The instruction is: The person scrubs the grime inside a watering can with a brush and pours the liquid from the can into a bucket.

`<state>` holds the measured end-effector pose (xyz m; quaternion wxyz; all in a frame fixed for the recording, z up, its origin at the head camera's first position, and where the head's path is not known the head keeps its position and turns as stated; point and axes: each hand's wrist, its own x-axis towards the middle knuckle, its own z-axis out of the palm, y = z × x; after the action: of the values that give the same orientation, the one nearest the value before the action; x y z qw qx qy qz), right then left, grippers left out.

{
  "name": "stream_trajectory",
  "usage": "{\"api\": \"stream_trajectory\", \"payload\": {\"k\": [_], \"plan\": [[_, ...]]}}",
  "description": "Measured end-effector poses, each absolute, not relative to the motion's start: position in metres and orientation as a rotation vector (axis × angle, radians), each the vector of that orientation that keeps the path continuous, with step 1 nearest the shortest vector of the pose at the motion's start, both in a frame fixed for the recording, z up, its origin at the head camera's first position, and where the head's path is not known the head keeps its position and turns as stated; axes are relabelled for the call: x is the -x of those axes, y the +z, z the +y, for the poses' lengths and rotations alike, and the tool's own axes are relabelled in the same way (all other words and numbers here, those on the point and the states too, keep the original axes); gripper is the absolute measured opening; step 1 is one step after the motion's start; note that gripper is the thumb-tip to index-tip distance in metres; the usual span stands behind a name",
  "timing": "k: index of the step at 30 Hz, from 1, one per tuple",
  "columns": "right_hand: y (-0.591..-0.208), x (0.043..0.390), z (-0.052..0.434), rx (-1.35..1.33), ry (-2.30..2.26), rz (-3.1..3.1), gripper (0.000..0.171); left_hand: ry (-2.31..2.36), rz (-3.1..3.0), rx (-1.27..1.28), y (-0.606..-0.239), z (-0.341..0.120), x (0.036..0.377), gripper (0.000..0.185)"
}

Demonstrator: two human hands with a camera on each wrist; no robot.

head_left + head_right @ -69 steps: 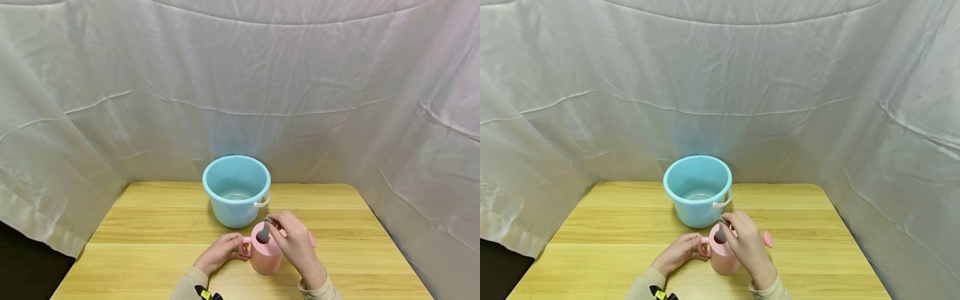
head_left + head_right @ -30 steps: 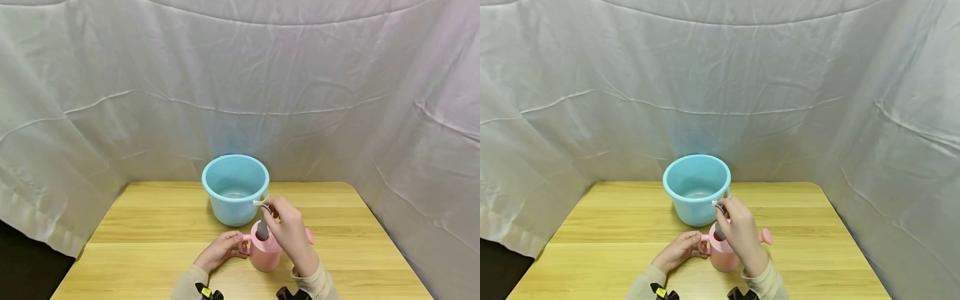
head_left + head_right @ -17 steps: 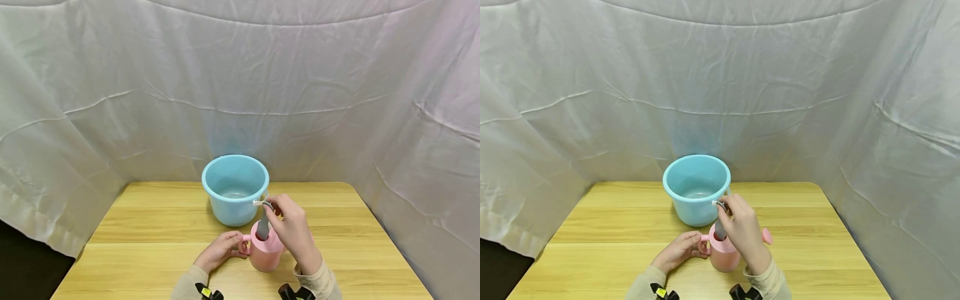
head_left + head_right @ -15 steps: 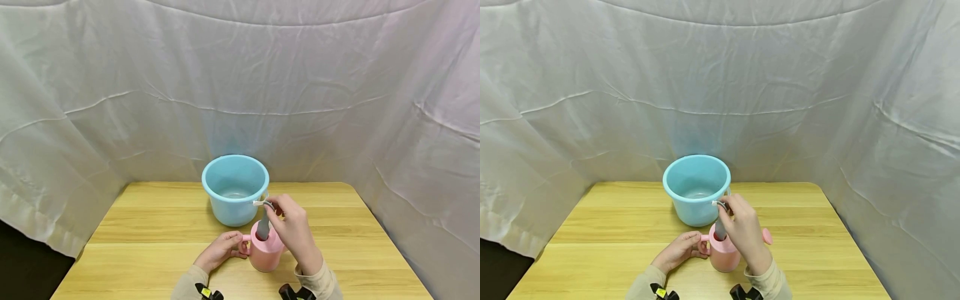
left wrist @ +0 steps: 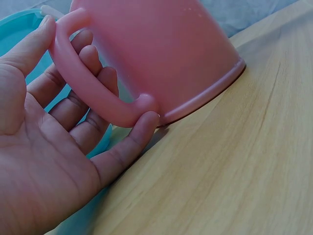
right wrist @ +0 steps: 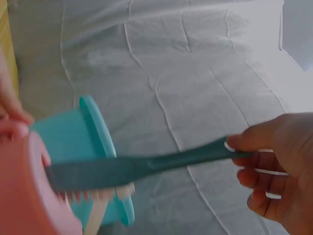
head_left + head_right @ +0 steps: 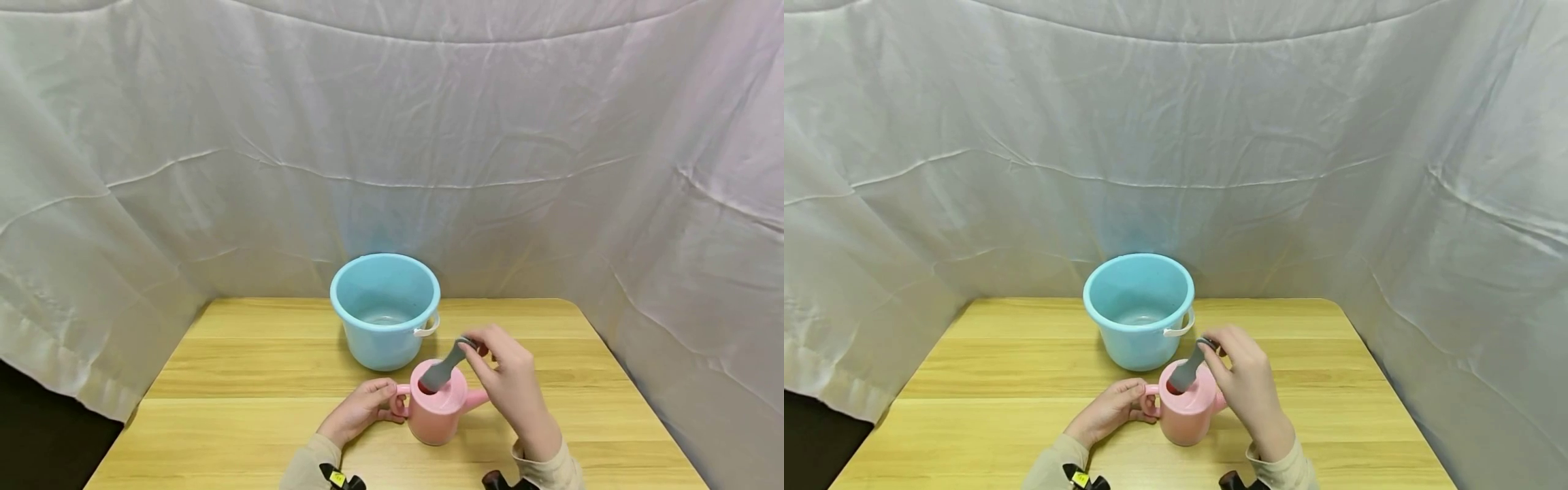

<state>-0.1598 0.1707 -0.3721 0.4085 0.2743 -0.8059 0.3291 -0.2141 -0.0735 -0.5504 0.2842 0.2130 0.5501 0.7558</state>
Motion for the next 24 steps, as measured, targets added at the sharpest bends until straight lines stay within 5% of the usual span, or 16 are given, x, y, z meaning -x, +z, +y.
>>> {"api": "stream_trajectory", "payload": {"k": [3,7,14,21,24], "plan": [[-0.377,0.159,0.184,-0.752,0.804,-1.982,0.008,2.022,1.468,-0.579,-0.551,-0.073,0.214,0.03],[-0.386,0.158,0.203,-0.777,0.765,-1.951,0.03,2.024,1.464,-0.597,-0.551,-0.073,0.215,0.031],[-0.403,0.154,0.228,-0.756,0.734,-1.973,0.035,2.025,1.447,-0.61,-0.552,-0.073,0.215,0.033],[-0.413,0.155,0.241,-0.778,0.751,-2.019,0.033,2.027,1.447,-0.605,-0.55,-0.074,0.215,0.033],[-0.416,0.157,0.248,-0.778,0.791,-2.086,0.015,2.02,1.452,-0.598,-0.549,-0.075,0.214,0.033]]}}
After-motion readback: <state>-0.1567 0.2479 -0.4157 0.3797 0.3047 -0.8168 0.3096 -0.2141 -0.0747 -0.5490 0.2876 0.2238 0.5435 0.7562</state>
